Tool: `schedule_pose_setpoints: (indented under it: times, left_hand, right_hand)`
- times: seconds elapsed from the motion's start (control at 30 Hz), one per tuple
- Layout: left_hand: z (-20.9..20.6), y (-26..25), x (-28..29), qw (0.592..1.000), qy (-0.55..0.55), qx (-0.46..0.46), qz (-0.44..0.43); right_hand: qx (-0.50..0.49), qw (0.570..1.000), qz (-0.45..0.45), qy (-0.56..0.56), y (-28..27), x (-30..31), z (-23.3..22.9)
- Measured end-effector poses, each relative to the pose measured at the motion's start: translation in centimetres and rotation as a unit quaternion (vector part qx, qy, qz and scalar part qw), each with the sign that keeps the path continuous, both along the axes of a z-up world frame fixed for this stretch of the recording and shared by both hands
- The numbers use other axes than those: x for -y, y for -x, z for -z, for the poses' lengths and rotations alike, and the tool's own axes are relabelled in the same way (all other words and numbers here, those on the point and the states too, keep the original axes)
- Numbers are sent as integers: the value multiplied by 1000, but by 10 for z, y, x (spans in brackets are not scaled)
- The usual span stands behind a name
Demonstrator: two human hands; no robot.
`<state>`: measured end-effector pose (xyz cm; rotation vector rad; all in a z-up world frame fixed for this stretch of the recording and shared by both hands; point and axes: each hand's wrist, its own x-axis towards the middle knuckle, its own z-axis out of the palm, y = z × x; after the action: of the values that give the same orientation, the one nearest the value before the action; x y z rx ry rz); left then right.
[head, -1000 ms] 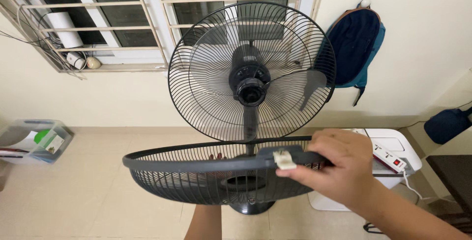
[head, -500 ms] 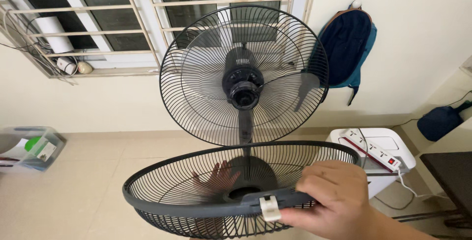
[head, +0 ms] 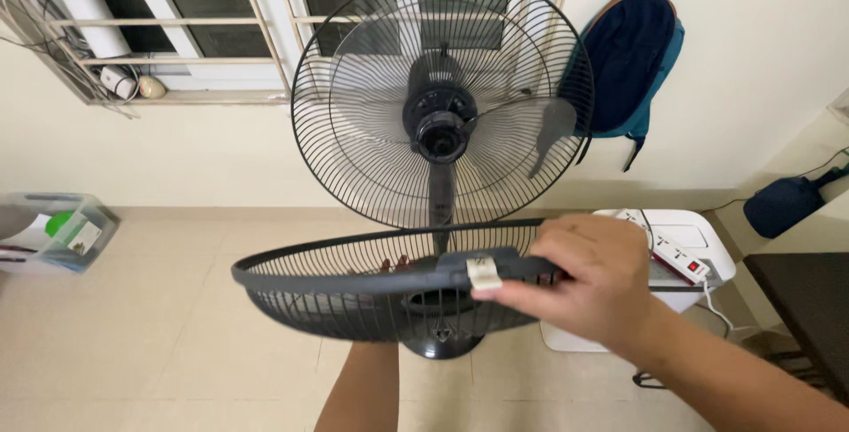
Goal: The person assembles a standing fan by attaching the front protective cage to the fan head, aligning and securing the clips, then plugging the power cord into a power strip and turning the fan on.
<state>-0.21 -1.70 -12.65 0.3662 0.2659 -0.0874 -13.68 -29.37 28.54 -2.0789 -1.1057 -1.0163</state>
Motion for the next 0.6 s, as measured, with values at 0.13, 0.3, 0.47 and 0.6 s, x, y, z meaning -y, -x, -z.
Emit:
schedule_pose_setpoints:
  times: [0.13,0.3,0.47,0.6]
  left_hand:
    - [-23,-8,0,999,2,22,-23]
    - [-33,-13,-1,999,0,30,-27]
    - [-18,-6,-2,1000,-1,27,-1]
    - [-5,1,-4,999,0,25,24]
  right_hand:
    - [27,1000,3,-1,2,-1,1]
    - [4,1000,11,-4,8,-3,1]
    - [4,1000,21,-4,12,-8,4]
    - [10,999,39,-12,15,-12,6]
